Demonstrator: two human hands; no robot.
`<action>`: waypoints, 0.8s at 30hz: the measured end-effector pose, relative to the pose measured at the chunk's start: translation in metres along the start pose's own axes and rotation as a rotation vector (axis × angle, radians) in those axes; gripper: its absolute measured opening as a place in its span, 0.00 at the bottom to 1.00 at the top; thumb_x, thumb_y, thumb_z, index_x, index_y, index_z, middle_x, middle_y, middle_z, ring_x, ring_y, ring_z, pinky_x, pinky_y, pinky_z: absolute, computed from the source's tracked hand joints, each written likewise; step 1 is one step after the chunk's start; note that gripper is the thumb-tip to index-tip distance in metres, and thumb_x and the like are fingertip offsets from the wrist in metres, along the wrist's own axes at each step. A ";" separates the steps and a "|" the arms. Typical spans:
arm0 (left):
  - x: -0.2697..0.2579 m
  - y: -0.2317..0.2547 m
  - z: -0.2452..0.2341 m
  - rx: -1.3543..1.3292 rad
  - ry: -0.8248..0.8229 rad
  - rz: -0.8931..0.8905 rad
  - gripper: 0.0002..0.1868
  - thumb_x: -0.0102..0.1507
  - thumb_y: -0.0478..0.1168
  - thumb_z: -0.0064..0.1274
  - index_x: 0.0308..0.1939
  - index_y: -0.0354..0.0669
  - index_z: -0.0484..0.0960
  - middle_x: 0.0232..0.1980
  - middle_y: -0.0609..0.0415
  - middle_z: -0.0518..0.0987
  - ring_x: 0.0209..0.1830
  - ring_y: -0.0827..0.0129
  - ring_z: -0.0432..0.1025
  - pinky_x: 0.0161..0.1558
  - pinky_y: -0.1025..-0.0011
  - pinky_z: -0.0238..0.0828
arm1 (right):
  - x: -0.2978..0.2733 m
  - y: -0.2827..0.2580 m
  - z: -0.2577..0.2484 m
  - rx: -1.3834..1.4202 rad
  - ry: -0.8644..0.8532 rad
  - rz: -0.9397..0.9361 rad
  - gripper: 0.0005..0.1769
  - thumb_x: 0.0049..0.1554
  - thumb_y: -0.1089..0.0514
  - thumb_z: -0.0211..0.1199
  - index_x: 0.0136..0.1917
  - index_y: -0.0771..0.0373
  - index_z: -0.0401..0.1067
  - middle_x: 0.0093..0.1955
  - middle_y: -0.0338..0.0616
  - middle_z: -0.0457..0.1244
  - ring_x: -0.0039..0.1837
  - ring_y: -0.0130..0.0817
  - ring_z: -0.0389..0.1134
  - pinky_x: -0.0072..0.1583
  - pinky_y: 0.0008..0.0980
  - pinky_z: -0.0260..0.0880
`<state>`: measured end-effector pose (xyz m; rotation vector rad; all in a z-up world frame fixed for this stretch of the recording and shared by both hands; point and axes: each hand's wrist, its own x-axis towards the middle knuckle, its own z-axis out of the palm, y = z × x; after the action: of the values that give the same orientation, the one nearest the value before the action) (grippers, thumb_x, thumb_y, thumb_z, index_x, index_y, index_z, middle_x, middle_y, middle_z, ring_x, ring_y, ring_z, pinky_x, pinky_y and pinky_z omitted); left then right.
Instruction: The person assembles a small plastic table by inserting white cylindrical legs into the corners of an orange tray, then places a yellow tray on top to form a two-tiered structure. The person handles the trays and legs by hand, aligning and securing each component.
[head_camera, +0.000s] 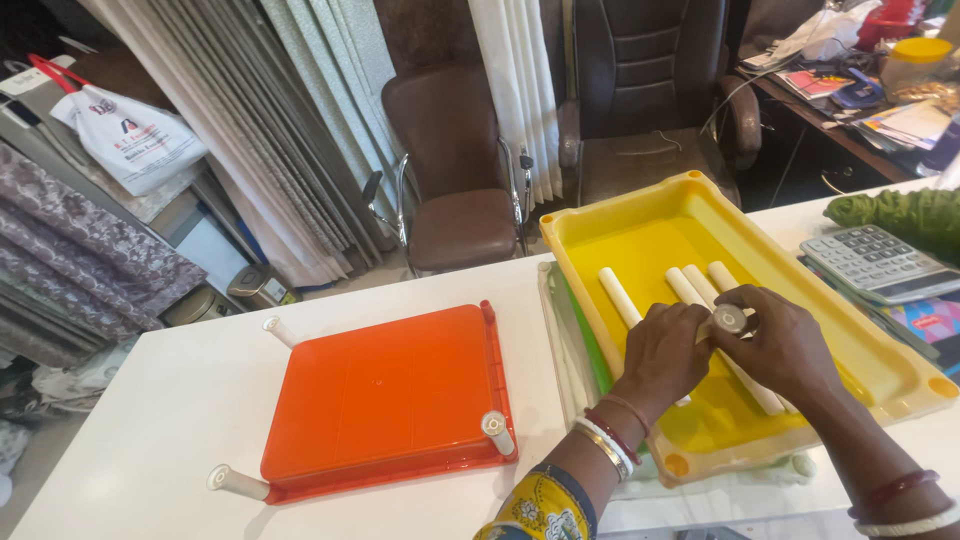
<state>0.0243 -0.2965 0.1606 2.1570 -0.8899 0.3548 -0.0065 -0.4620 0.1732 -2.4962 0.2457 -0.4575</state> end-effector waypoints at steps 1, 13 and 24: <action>0.003 0.000 -0.005 -0.010 0.009 -0.028 0.13 0.63 0.40 0.58 0.51 0.43 0.80 0.49 0.50 0.82 0.54 0.52 0.75 0.52 0.56 0.73 | 0.003 -0.009 -0.004 0.033 0.022 -0.048 0.25 0.47 0.52 0.75 0.57 0.61 0.76 0.52 0.48 0.72 0.49 0.43 0.77 0.53 0.40 0.75; 0.000 -0.077 -0.120 0.047 0.220 -0.057 0.20 0.63 0.34 0.53 0.59 0.42 0.74 0.54 0.48 0.79 0.57 0.52 0.73 0.53 0.56 0.72 | 0.051 -0.154 0.025 0.247 -0.195 -0.373 0.30 0.49 0.56 0.71 0.64 0.62 0.70 0.56 0.49 0.71 0.55 0.42 0.76 0.55 0.39 0.78; -0.055 -0.197 -0.214 0.026 0.051 -0.342 0.13 0.67 0.42 0.55 0.52 0.41 0.74 0.50 0.47 0.80 0.54 0.48 0.73 0.51 0.50 0.69 | 0.086 -0.256 0.168 0.008 -0.420 -0.482 0.21 0.50 0.54 0.72 0.58 0.55 0.75 0.51 0.45 0.73 0.53 0.45 0.75 0.54 0.41 0.75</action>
<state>0.1282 -0.0198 0.1693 2.2633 -0.4768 0.2482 0.1544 -0.1912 0.2145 -2.5613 -0.5288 -0.1056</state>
